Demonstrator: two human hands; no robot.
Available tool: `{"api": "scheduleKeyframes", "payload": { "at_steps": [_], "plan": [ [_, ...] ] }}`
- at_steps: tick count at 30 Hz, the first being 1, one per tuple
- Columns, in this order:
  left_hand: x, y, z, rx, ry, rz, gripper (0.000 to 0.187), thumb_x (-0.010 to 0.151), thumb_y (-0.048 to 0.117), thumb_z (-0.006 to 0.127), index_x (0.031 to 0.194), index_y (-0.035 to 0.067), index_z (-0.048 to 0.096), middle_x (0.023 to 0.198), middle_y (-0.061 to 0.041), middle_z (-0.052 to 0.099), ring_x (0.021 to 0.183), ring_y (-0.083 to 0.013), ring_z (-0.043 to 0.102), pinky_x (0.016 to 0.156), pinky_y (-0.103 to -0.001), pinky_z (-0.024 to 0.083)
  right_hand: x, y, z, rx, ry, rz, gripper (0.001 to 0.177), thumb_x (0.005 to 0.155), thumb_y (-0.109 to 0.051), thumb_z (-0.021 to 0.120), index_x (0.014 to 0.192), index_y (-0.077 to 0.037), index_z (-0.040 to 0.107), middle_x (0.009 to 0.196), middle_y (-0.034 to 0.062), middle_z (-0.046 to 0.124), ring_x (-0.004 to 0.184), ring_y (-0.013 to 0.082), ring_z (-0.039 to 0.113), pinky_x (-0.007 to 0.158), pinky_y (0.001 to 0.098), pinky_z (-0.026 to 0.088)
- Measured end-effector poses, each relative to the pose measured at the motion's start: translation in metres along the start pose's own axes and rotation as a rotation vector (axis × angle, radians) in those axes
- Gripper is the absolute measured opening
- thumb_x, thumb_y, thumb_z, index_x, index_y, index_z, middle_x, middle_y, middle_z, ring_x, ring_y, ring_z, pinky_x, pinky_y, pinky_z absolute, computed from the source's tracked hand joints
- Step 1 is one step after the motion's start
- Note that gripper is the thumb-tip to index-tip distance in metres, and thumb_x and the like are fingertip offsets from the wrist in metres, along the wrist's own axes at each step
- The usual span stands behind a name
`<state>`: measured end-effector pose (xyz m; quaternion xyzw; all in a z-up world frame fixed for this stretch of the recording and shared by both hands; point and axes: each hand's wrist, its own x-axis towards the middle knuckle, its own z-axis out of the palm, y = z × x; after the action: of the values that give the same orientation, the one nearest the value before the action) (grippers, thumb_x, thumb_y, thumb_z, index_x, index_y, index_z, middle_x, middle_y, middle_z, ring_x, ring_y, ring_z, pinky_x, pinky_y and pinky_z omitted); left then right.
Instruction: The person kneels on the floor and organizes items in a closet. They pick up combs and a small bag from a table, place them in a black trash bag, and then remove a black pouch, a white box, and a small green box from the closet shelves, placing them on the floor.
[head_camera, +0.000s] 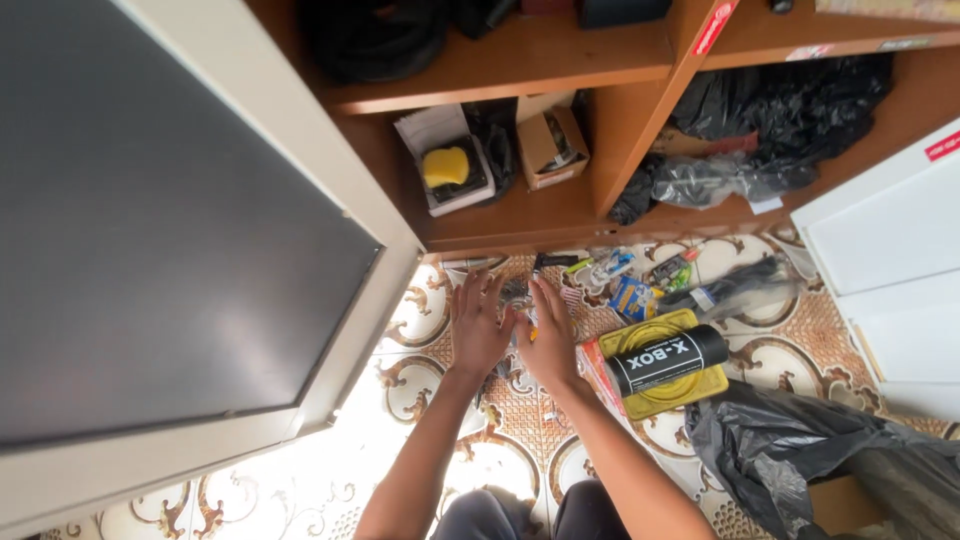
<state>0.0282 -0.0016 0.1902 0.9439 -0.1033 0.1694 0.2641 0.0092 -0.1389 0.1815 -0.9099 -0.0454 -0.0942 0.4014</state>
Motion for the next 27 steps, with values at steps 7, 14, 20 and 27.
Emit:
{"api": "scheduleKeyframes", "payload": {
  "at_steps": [7,14,20,27],
  "plan": [
    [0.011,0.044,-0.086,-0.004,0.19,0.086,0.049,0.09,0.018,0.072,0.136,0.004,0.06,0.146,-0.021,0.052,0.144,-0.0411,0.043,0.12,-0.059,0.031,0.001,-0.066,-0.047,-0.027,0.216,-0.298,0.059,0.093,-0.008,0.068,0.148,0.0,0.049,0.154,0.0153,0.046,0.144,0.036,0.044,0.117,0.0471,0.039],
    [-0.008,0.084,-0.137,0.025,0.261,0.132,0.048,0.088,0.017,0.073,0.133,0.005,0.063,0.146,-0.02,0.052,0.145,-0.0398,0.042,0.12,-0.059,0.029,-0.022,-0.108,-0.093,-0.079,0.273,-0.415,0.056,0.092,-0.006,0.067,0.144,0.002,0.051,0.152,0.0171,0.047,0.144,0.0375,0.044,0.12,0.0484,0.036],
    [-0.005,0.098,-0.158,0.025,0.32,0.189,0.048,0.089,0.017,0.072,0.134,0.005,0.061,0.146,-0.021,0.052,0.145,-0.04,0.041,0.12,-0.059,0.028,-0.014,-0.126,-0.122,-0.116,0.239,-0.444,0.051,0.093,-0.011,0.066,0.141,0.002,0.054,0.15,0.018,0.051,0.142,0.0364,0.045,0.12,0.0508,0.032],
    [0.044,0.08,-0.147,0.065,0.268,0.213,0.053,0.091,0.022,0.071,0.139,0.005,0.058,0.147,-0.018,0.053,0.144,-0.0364,0.044,0.12,-0.06,0.028,0.044,-0.116,-0.149,-0.155,0.158,-0.388,0.046,0.097,-0.016,0.064,0.139,0.002,0.056,0.147,0.0178,0.056,0.137,0.0344,0.051,0.117,0.047,0.038]
  ]
}}
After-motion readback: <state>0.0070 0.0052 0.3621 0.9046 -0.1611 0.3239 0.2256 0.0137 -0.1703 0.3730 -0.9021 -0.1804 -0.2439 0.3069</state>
